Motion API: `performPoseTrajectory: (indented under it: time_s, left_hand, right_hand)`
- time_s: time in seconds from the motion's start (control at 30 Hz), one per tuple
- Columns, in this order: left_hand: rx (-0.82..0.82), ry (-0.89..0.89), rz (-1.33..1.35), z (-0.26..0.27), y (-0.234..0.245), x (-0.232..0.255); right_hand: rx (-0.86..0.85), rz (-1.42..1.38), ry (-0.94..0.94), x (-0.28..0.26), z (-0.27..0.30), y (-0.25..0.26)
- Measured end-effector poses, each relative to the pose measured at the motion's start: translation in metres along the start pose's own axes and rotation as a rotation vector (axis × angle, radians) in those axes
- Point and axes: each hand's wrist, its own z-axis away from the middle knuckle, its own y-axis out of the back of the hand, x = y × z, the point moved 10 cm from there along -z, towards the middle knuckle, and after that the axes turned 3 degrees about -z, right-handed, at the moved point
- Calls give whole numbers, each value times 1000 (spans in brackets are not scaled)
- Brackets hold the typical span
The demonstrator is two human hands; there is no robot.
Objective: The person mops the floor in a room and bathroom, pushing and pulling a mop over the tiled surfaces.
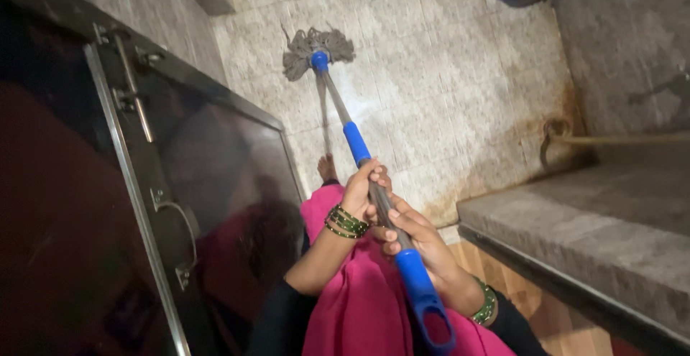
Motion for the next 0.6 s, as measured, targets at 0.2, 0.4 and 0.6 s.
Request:
performPoseTrajectory:
  time_s: [0.2, 0.4, 0.6]
  left_hand:
    - [22, -20, -10, -29, -9, 42]
    - [35, -44, -70, -67, -23, 120]
    - [79, -123, -145, -131, 1, 218]
  right_hand:
    - [-159, -69, -8, -20, -47, -10]
    - [-14, -72, 23, -45, -126, -31]
    - [-88, -21, 56, -63, -237, -37]
